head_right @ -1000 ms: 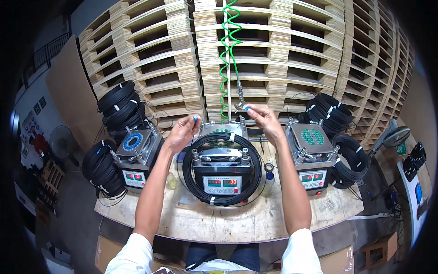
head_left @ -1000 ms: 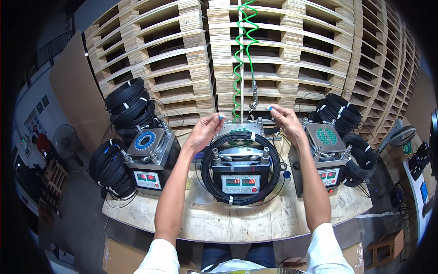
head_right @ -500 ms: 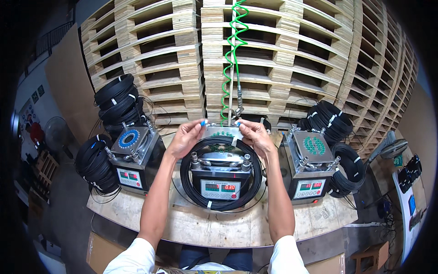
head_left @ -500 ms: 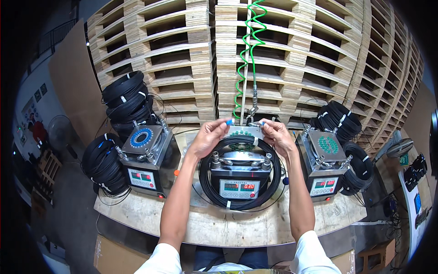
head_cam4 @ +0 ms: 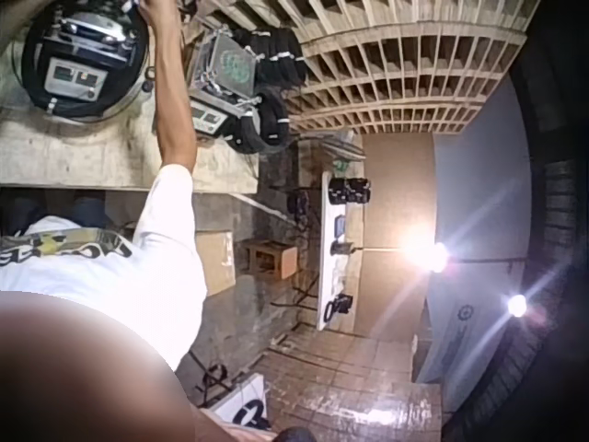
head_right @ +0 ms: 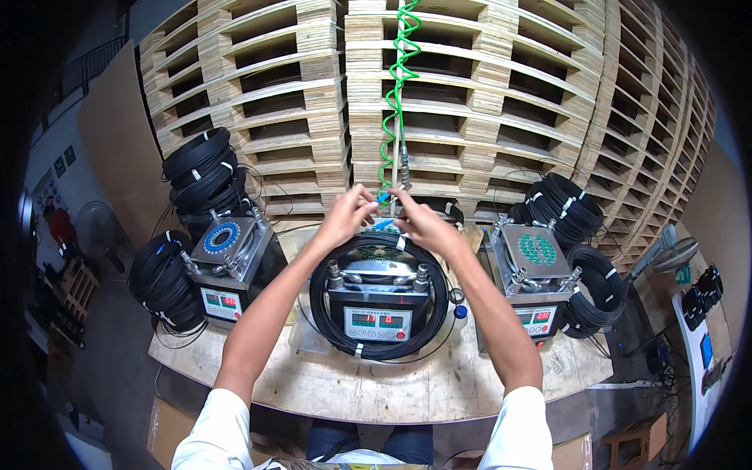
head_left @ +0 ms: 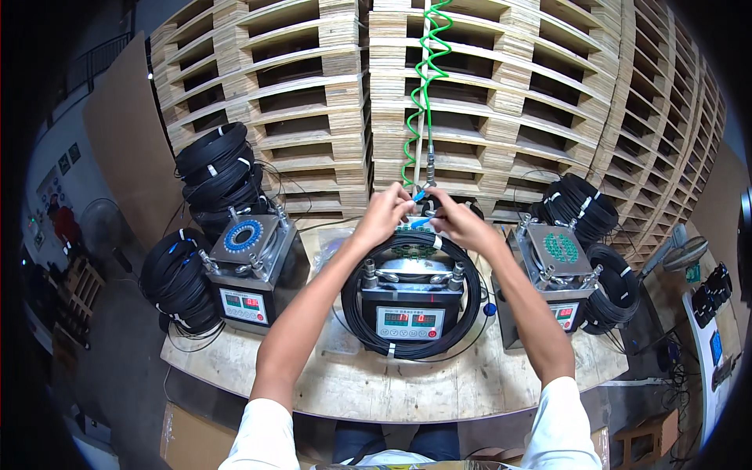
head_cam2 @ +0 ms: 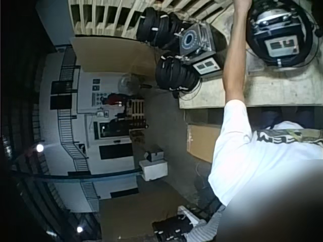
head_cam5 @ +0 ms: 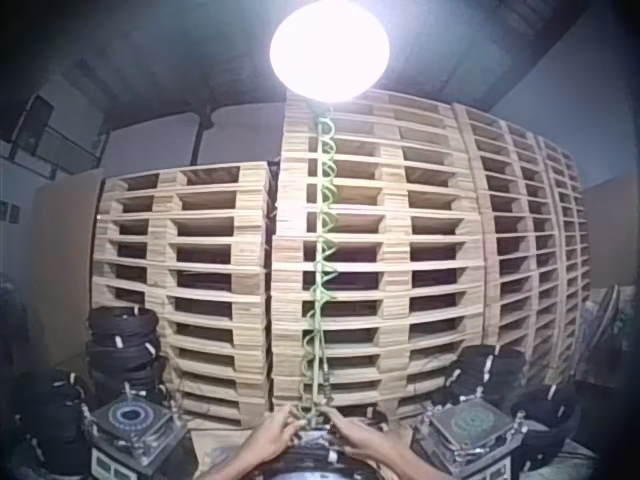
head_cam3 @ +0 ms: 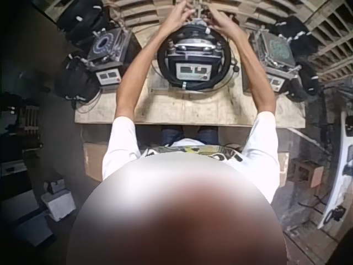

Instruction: Operating a machine to polish fiber optic cable connectors, including cleaning the polishing plate with an air hose and applying polishing fluid.

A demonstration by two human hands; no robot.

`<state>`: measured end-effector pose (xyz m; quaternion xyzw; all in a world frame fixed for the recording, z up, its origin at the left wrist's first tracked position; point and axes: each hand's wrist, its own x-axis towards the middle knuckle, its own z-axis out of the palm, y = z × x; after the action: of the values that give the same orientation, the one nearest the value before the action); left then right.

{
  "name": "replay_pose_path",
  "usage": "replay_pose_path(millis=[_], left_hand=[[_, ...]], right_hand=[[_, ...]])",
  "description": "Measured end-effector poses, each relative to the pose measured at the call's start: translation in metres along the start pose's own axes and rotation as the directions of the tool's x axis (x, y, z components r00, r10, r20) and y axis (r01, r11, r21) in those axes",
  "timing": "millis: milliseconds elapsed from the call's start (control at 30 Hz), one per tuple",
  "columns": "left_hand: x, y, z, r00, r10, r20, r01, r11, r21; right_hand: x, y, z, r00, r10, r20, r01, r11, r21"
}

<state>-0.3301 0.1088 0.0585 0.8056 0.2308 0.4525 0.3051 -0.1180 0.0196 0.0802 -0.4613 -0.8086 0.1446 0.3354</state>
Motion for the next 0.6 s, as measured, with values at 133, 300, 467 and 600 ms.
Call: replay_pose_path(millis=[133,300,467,600], left_hand=[[-0.004,0.009,0.017,0.994,0.057,0.097,-0.07,0.989,0.13],[-0.002,0.012,0.017,0.987,-0.063,0.148,0.061,0.998,0.014],[0.0,0.007,0.007,0.963,-0.069,0.26,0.1,0.989,-0.107],[-0.006,0.003,0.003,0.931,-0.131,0.341,0.172,0.981,-0.092]], right_hand=[[-0.003,0.0,0.025,0.977,-0.156,-0.146,0.153,0.988,-0.027],[-0.008,0.015,0.031,0.97,-0.109,-0.219,0.058,0.971,-0.23],[-0.017,0.003,0.035,0.955,-0.078,-0.285,0.09,0.995,0.029],[-0.029,-0.001,0.044,0.912,0.046,-0.407,-0.046,0.999,0.01]])
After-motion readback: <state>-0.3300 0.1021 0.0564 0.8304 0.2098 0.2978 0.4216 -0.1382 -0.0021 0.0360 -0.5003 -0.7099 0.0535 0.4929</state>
